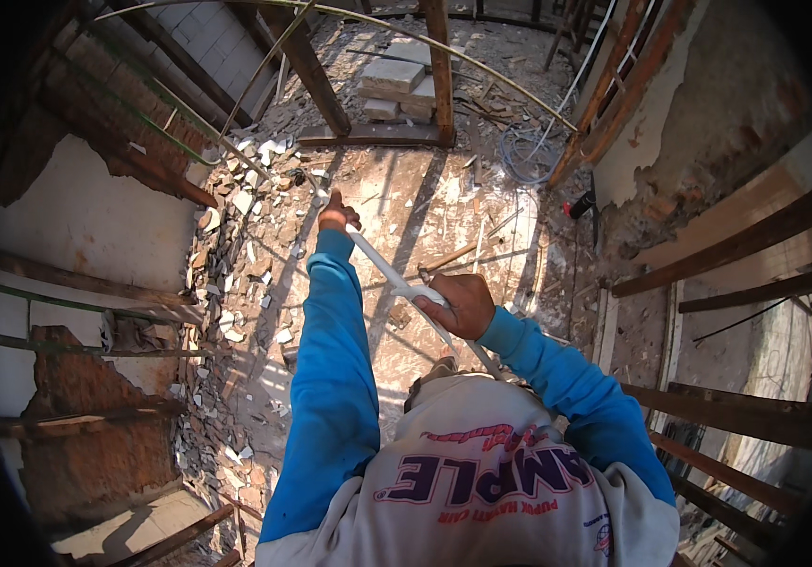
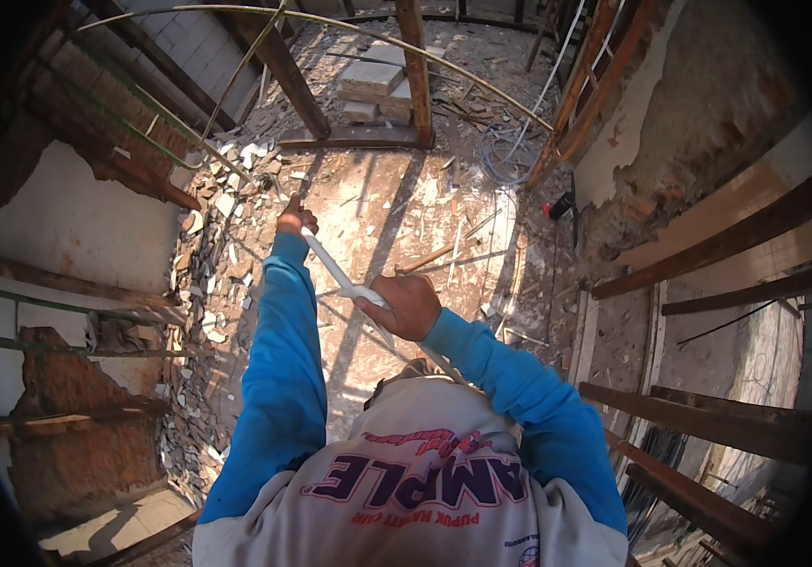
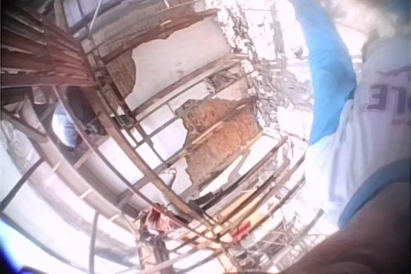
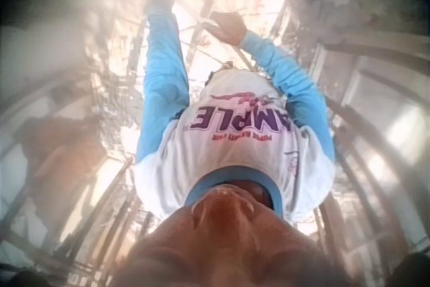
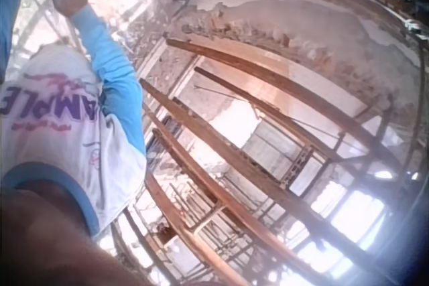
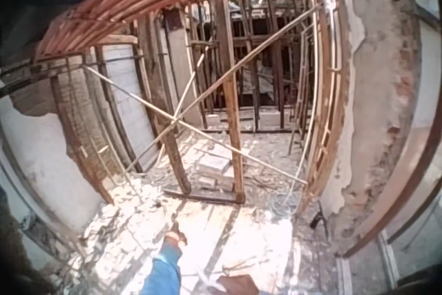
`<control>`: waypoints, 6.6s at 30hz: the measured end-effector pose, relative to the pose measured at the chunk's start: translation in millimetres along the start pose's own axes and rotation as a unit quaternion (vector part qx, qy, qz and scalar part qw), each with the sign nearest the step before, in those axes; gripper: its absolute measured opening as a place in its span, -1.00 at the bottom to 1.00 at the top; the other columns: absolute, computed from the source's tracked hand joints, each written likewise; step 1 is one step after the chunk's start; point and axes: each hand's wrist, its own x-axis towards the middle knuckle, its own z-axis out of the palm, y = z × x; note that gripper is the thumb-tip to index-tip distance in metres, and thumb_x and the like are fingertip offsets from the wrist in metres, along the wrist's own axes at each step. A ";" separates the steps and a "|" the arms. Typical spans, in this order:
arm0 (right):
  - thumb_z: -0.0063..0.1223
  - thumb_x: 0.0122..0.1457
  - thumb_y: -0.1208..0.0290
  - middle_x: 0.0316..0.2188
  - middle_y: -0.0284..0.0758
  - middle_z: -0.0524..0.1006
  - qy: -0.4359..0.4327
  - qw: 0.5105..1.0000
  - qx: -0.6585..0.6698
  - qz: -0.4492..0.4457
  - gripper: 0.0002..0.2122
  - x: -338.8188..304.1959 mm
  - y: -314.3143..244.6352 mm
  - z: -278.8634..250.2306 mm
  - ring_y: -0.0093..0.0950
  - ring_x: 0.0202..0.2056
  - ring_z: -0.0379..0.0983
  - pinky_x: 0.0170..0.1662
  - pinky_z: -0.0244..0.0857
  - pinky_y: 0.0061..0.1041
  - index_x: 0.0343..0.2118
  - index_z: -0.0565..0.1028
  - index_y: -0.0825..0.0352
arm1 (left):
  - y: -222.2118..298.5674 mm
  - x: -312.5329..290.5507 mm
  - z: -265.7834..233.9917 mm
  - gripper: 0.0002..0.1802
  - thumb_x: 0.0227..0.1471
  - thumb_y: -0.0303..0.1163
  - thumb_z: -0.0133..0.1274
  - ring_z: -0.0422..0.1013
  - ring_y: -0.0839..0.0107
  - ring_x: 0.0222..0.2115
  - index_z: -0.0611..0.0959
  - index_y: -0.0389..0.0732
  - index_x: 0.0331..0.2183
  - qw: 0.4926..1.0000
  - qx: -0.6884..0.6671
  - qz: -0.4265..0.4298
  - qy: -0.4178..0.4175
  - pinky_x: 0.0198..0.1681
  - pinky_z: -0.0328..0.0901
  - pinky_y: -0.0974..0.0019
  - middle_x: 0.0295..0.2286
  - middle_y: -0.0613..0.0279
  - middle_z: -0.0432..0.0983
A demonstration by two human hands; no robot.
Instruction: The person coils a length of white electrical wire into a circular loop, holding one end and wrapping the rest around their hand before securing the coil.
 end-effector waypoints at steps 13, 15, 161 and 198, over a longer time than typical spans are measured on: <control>0.12 0.03 0.17 -0.68 -0.25 0.40 -0.060 0.992 0.092 0.069 -0.72 -19.1 1.5 0.7 -0.39 -0.66 0.37 -0.59 0.22 -0.45 -0.44 0.40 0.32 | 9.0 -11.5 -21.9 -0.61 0.12 -0.01 -0.15 -0.03 0.56 -0.84 0.22 -0.01 -0.59 0.985 -0.134 0.042 -0.096 -0.79 -0.07 0.44 -0.83 0.43 -0.01; 0.00 0.11 0.11 -0.64 -0.30 0.38 -0.116 0.964 0.218 0.098 -0.68 -26.5 13.4 6.6 -0.47 -0.62 0.36 -0.54 0.22 -0.51 -0.34 0.37 0.32 | 29.3 -35.9 -7.6 -0.63 0.14 -0.01 -0.19 -0.03 0.63 -0.85 0.27 0.02 -0.59 0.959 -0.179 0.097 -0.197 -0.83 -0.03 0.50 -0.82 0.45 0.02; 0.13 0.04 0.46 -0.36 -0.27 0.49 0.131 0.845 0.369 0.363 -0.73 -88.7 85.8 62.0 -0.50 -0.27 0.42 -0.16 0.34 -0.50 -0.22 0.38 0.46 | -222.1 -138.3 49.8 -0.74 0.17 -0.22 -0.19 0.23 0.54 -0.65 0.39 -0.22 -0.41 0.997 -0.073 0.022 -0.001 -0.62 0.18 0.42 -0.63 0.33 0.29; -0.34 0.29 0.20 -0.76 -0.56 -0.07 0.316 0.739 0.575 0.152 -0.69 -88.7 -7.7 -303.0 -0.73 -0.78 -0.18 -0.77 -0.12 -0.70 -0.59 0.12 0.19 | -90.7 -99.8 -467.1 -0.45 -0.12 -0.11 0.14 0.44 0.33 -0.22 0.43 -0.15 -0.10 0.596 0.537 -0.243 0.546 -0.27 0.40 0.32 -0.20 0.25 0.45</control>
